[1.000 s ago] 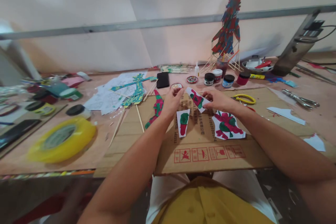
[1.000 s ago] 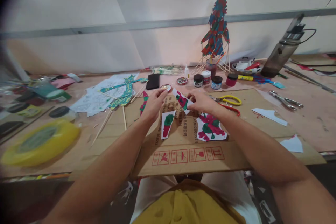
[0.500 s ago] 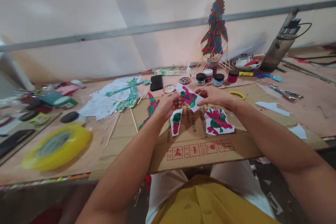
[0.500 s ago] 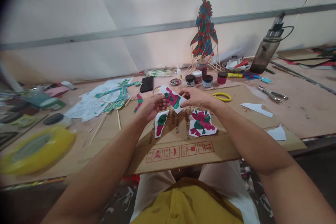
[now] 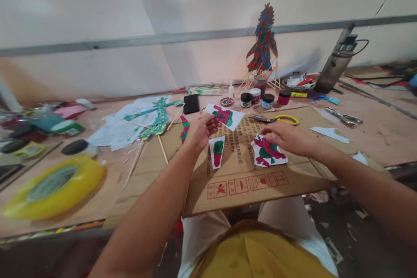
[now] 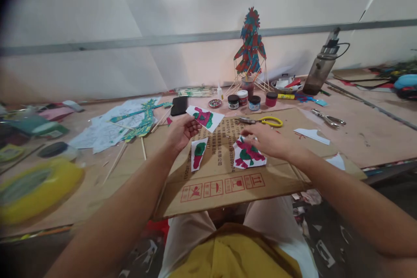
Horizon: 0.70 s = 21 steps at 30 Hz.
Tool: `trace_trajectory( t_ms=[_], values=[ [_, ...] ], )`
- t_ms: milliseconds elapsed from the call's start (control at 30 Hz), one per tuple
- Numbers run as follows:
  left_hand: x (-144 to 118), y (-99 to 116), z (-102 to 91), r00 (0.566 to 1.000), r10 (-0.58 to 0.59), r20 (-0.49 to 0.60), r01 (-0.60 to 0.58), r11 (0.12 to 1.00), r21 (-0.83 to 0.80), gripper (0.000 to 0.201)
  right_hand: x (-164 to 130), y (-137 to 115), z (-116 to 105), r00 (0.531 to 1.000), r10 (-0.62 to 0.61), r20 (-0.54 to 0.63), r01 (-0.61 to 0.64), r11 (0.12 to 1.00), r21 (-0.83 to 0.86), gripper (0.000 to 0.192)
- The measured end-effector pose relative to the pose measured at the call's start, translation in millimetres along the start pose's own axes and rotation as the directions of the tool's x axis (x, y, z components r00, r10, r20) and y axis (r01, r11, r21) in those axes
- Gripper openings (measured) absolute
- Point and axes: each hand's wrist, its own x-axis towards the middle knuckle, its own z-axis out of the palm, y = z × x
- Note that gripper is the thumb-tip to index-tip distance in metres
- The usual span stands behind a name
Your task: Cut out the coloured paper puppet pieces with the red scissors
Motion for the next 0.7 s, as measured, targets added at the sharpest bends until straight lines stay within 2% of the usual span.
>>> trace_trajectory(
  t_ms=[133, 200, 267, 367, 433, 533, 600, 700],
  values=[
    [-3, 5, 1.3, 1.0, -0.009, 0.016, 0.01, 0.999, -0.035, 0.009, -37, 5, 9, 0.999, -0.04, 0.008, 0.041, 0.995, -0.096, 0.072],
    [-5, 7, 2.1, 0.999, -0.014, 0.031, 0.015, 0.999, -0.041, 0.01, -45, 11, 11, 0.998, -0.032, 0.057, 0.038, 0.993, -0.115, 0.091],
    [-6, 8, 2.7, 0.999, -0.015, 0.041, 0.017, 0.999, -0.041, 0.01, -44, 19, 10, 0.992, 0.015, 0.128, 0.002, 0.991, -0.134, 0.102],
    [-8, 9, 3.6, 0.999, -0.008, 0.043, 0.01, 0.999, -0.042, 0.009, -28, 24, 12, 0.976, 0.084, 0.202, -0.057, 0.988, -0.141, 0.103],
    [-8, 10, 4.4, 0.999, 0.008, 0.037, -0.007, 0.999, -0.038, 0.008, -9, 21, 17, 0.979, 0.087, 0.182, -0.063, 0.989, -0.134, 0.104],
    [-9, 11, 5.7, 0.999, 0.017, 0.031, -0.016, 0.999, -0.041, 0.011, 22, 6, 28, 0.994, 0.06, 0.091, -0.052, 0.995, -0.083, 0.102],
    [-10, 12, 6.5, 1.0, 0.006, 0.022, -0.004, 0.999, -0.053, 0.012, 36, -2, 34, 1.0, 0.017, -0.014, -0.018, 0.999, -0.05, 0.104],
    [-11, 15, 7.0, 1.0, -0.016, 0.002, 0.016, 0.997, -0.075, 0.012, 37, 3, 27, 0.988, -0.042, -0.151, 0.036, 0.999, -0.039, 0.083]
  ],
)
